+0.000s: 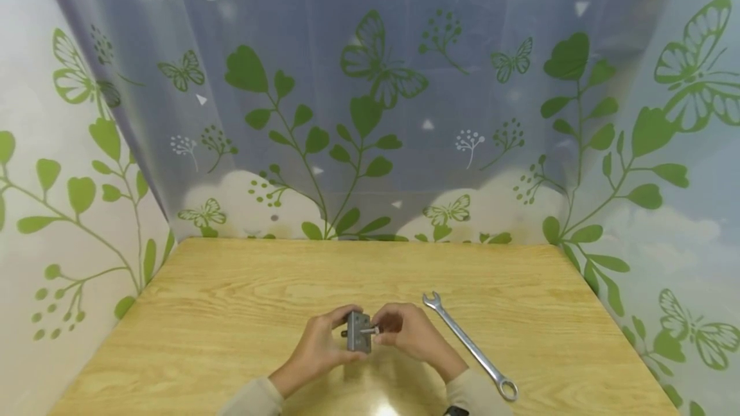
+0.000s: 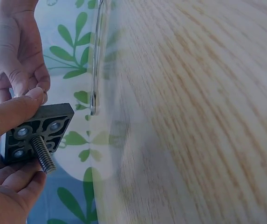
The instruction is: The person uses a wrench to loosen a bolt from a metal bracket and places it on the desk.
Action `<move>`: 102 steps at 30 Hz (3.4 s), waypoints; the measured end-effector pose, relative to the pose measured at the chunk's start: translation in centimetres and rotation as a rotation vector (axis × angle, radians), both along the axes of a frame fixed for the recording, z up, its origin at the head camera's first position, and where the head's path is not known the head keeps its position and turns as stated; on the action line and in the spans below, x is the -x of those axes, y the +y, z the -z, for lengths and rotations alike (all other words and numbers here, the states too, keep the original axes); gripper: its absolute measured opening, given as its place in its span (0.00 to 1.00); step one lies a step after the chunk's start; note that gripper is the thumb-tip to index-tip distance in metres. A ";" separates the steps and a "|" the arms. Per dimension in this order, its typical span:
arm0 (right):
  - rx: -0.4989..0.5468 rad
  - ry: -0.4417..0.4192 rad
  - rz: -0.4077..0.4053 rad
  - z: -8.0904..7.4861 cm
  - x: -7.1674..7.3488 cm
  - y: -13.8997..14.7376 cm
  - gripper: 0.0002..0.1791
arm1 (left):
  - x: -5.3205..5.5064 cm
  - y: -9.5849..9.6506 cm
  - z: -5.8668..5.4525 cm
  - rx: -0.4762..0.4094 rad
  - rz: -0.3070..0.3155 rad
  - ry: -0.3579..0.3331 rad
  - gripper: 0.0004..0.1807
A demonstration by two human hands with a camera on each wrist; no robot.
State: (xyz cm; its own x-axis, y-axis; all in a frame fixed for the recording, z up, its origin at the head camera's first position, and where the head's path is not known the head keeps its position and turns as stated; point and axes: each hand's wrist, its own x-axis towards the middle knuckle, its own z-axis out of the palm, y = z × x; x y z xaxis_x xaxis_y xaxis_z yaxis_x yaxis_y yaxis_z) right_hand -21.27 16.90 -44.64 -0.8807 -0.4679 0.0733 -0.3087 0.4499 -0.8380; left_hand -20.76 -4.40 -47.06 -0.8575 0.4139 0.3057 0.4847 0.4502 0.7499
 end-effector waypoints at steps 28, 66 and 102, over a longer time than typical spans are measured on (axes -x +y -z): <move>-0.001 -0.071 0.004 0.0 0.0 -0.2 0.12 | -0.1 -0.2 0.1 0.013 -0.006 -0.007 0.38; 0.074 -0.017 0.029 0.2 -0.1 -0.2 0.15 | 0.1 -0.3 0.0 0.001 -0.012 -0.009 0.39; 0.064 -0.013 0.008 0.0 -0.3 -0.2 0.12 | 0.2 -0.4 -0.2 0.009 -0.009 -0.005 0.38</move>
